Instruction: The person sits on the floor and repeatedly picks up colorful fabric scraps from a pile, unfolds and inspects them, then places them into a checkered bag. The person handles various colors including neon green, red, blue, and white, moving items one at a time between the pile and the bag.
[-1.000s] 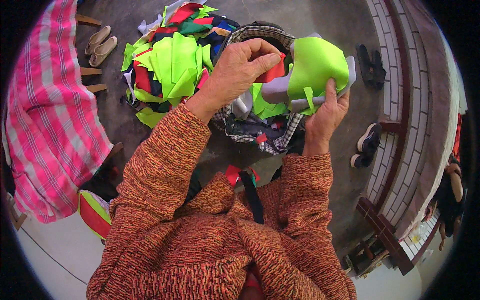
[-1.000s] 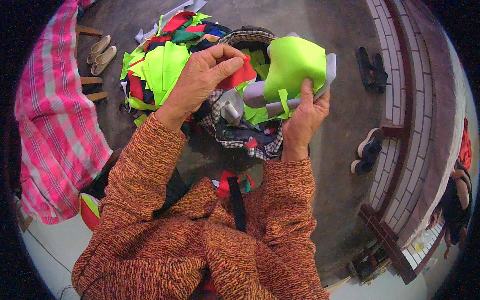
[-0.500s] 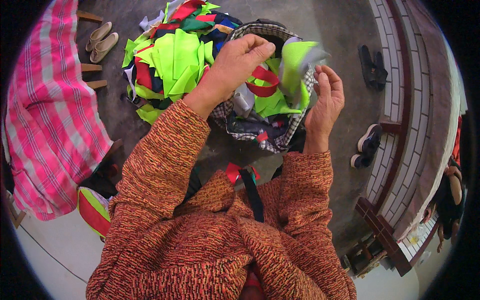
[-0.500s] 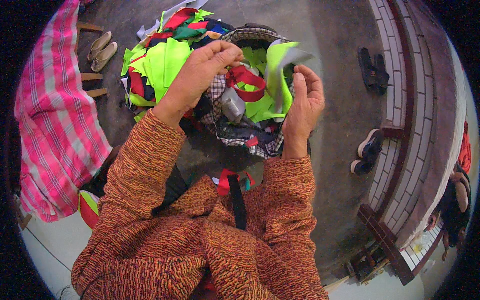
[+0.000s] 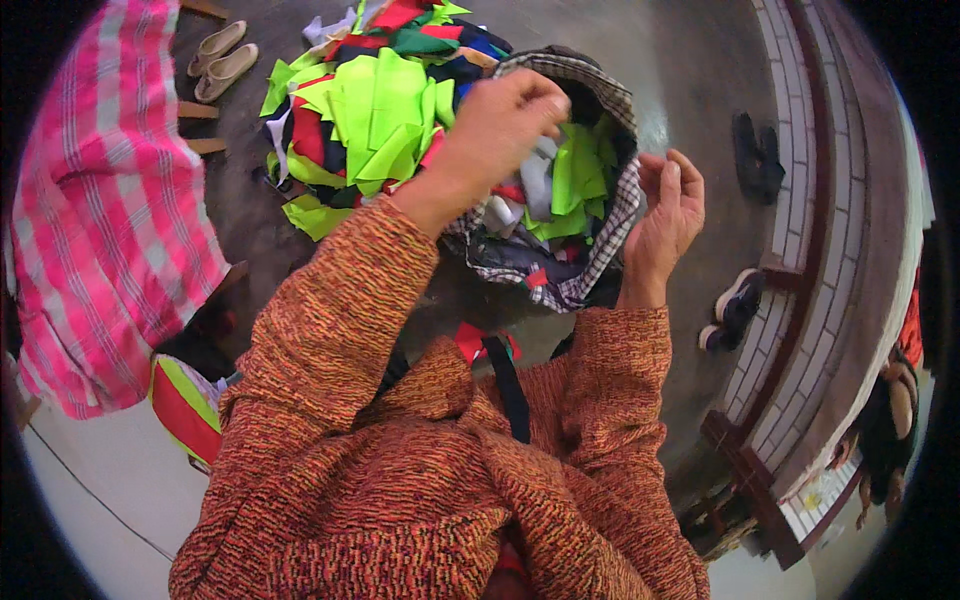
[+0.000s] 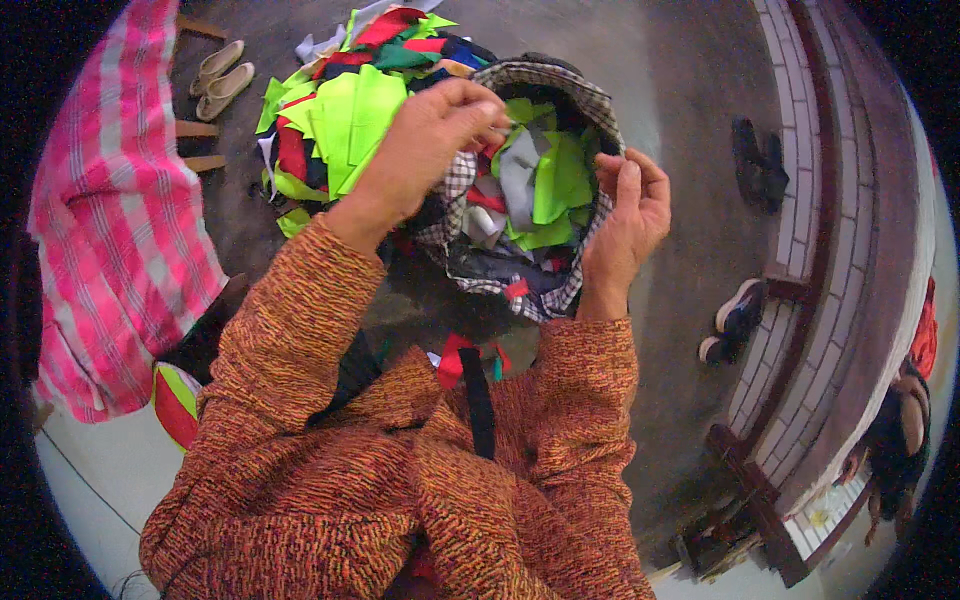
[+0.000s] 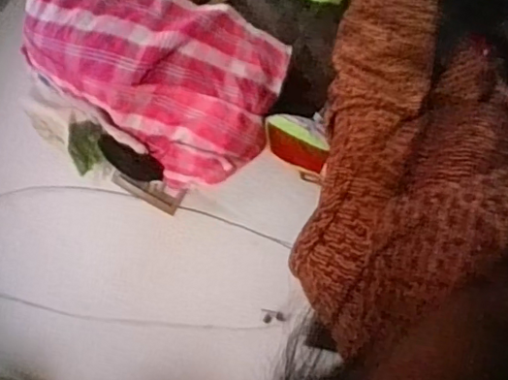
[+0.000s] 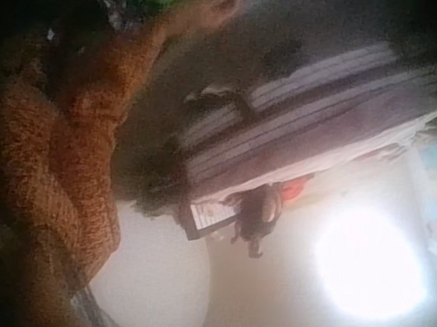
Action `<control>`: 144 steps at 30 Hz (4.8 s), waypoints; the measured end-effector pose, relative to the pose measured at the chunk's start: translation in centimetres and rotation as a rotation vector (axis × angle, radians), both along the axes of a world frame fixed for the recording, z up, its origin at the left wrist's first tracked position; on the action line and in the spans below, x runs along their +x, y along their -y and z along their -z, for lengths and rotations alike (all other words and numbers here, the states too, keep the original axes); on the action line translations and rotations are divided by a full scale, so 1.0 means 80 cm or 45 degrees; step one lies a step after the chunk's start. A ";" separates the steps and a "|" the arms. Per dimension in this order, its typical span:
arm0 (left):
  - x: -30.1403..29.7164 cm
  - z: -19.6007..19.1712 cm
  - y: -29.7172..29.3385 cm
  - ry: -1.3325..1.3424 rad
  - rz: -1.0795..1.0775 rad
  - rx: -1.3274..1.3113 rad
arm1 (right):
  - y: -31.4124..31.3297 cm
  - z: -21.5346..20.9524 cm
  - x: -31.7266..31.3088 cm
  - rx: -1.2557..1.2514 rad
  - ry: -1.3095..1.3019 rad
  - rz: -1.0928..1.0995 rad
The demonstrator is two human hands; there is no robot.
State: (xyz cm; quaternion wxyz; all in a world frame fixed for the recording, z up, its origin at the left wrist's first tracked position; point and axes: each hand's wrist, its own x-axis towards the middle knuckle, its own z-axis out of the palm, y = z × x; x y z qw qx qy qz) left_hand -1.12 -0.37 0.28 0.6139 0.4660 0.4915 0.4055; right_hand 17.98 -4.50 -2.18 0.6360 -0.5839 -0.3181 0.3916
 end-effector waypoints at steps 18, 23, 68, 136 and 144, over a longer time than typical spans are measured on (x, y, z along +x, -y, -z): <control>0.011 -0.013 0.028 -0.041 -0.114 0.261 | 0.014 0.122 -0.153 -0.462 0.097 -0.946; -0.012 -0.023 0.024 -0.013 -0.162 0.216 | -0.033 0.168 -0.270 -0.154 0.544 -0.986; -0.024 -0.002 -0.001 -0.036 -0.009 0.031 | 0.033 0.017 -0.043 -0.186 -0.919 -0.354; 0.016 -0.019 0.021 0.882 0.285 -0.751 | 0.017 -0.035 -0.021 0.211 -0.595 -0.274; 0.014 -0.002 0.016 0.957 0.158 -0.710 | 0.013 -0.033 0.012 0.449 -0.986 -0.316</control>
